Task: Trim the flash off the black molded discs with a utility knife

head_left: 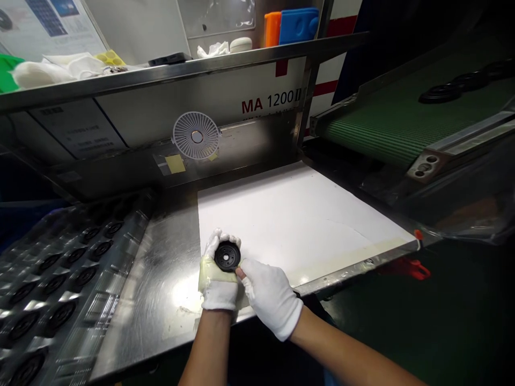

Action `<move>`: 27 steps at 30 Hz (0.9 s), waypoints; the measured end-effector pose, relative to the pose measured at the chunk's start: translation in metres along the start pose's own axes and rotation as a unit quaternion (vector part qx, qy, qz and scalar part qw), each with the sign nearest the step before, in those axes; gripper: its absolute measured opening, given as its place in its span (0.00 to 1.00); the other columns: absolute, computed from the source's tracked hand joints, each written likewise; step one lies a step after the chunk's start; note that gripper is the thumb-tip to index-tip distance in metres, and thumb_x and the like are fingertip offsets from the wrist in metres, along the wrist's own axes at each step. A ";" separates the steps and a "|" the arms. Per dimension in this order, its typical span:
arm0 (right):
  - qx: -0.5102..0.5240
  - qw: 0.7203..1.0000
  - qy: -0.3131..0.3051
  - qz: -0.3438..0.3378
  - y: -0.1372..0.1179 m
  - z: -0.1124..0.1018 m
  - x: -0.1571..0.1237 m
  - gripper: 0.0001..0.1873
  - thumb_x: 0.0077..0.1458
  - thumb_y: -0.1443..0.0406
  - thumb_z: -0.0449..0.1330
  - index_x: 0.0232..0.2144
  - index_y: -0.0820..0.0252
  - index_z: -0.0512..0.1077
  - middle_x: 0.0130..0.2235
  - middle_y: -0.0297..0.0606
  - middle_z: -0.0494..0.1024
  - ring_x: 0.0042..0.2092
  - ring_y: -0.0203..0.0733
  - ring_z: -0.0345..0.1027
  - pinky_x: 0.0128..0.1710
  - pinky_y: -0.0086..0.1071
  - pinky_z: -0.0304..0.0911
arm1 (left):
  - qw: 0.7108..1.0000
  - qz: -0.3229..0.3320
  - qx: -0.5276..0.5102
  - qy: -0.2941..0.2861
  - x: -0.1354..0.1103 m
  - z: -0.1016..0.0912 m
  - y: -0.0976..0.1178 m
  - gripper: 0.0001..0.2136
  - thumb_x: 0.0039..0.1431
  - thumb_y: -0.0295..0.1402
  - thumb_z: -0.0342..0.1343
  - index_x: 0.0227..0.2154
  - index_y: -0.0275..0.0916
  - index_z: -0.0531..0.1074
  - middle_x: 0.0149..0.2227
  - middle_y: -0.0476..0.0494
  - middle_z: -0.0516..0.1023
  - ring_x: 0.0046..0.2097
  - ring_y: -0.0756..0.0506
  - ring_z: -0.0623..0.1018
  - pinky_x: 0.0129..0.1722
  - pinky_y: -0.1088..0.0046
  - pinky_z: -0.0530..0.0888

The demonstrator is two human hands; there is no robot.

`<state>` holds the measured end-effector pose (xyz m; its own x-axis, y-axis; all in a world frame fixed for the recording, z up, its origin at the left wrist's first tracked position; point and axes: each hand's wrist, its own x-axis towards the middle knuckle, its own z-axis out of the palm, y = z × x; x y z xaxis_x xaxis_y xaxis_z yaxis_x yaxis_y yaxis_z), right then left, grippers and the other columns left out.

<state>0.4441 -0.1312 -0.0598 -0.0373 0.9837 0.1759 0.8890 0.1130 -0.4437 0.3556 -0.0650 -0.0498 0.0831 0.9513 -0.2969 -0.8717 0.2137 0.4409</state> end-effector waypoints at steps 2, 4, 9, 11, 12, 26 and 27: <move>-0.002 1.000 0.001 -0.006 0.003 -0.001 0.001 0.13 0.62 0.61 0.45 0.31 0.55 0.66 0.29 0.31 0.74 0.29 0.38 0.67 0.26 0.31 0.46 | 0.999 -0.032 0.034 -0.016 -0.005 -0.002 0.004 0.09 0.48 0.25 0.52 0.34 0.37 0.70 0.32 0.42 0.73 0.36 0.45 0.74 0.37 0.65 0.72; 0.007 1.000 0.006 -0.007 0.009 -0.003 0.003 0.11 0.62 0.62 0.45 0.32 0.55 0.66 0.31 0.32 0.74 0.31 0.38 0.67 0.27 0.30 0.47 | 0.995 -0.068 0.066 -0.036 -0.008 -0.005 0.008 0.13 0.47 0.26 0.51 0.38 0.36 0.70 0.34 0.38 0.74 0.37 0.41 0.74 0.36 0.62 0.72; 0.014 1.000 0.009 0.015 0.015 -0.002 0.003 0.10 0.62 0.63 0.46 0.32 0.55 0.65 0.30 0.31 0.74 0.31 0.38 0.67 0.28 0.30 0.46 | 0.997 -0.067 0.027 -0.023 -0.005 -0.005 0.003 0.07 0.48 0.25 0.54 0.32 0.37 0.70 0.23 0.49 0.68 0.28 0.50 0.71 0.32 0.71 0.71; 0.012 1.000 0.013 0.017 0.011 0.000 0.001 0.10 0.61 0.63 0.46 0.32 0.55 0.65 0.29 0.31 0.73 0.30 0.37 0.66 0.27 0.30 0.46 | 0.999 -0.052 0.009 -0.008 -0.001 -0.003 0.000 0.05 0.48 0.25 0.56 0.30 0.37 0.69 0.23 0.50 0.68 0.28 0.51 0.70 0.32 0.73 0.71; 0.014 1.000 0.015 0.014 0.008 0.000 0.000 0.10 0.62 0.63 0.46 0.32 0.55 0.65 0.29 0.31 0.73 0.30 0.37 0.66 0.27 0.30 0.45 | 0.999 -0.040 0.004 -0.004 0.000 -0.002 -0.001 0.04 0.48 0.25 0.56 0.29 0.37 0.69 0.23 0.51 0.68 0.28 0.52 0.70 0.33 0.73 0.71; 0.013 1.000 0.020 0.012 0.010 -0.001 0.000 0.10 0.61 0.63 0.46 0.32 0.56 0.65 0.29 0.31 0.73 0.30 0.38 0.67 0.27 0.30 0.47 | 0.998 -0.048 0.029 -0.019 -0.006 -0.008 0.006 0.07 0.47 0.25 0.53 0.32 0.36 0.70 0.23 0.48 0.68 0.28 0.48 0.71 0.30 0.69 0.71; 0.011 1.000 0.019 0.013 0.008 0.000 -0.001 0.10 0.61 0.63 0.46 0.31 0.56 0.65 0.29 0.31 0.73 0.30 0.38 0.66 0.27 0.30 0.47 | 0.999 -0.042 0.023 -0.009 -0.004 -0.007 0.003 0.05 0.47 0.25 0.54 0.30 0.37 0.70 0.23 0.49 0.67 0.27 0.49 0.70 0.30 0.70 0.70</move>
<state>0.4508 -0.1311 -0.0638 0.0037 0.9802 0.1981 0.8788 0.0913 -0.4684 0.3490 -0.0696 -0.0528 0.1641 0.9330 -0.3204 -0.8380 0.3032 0.4536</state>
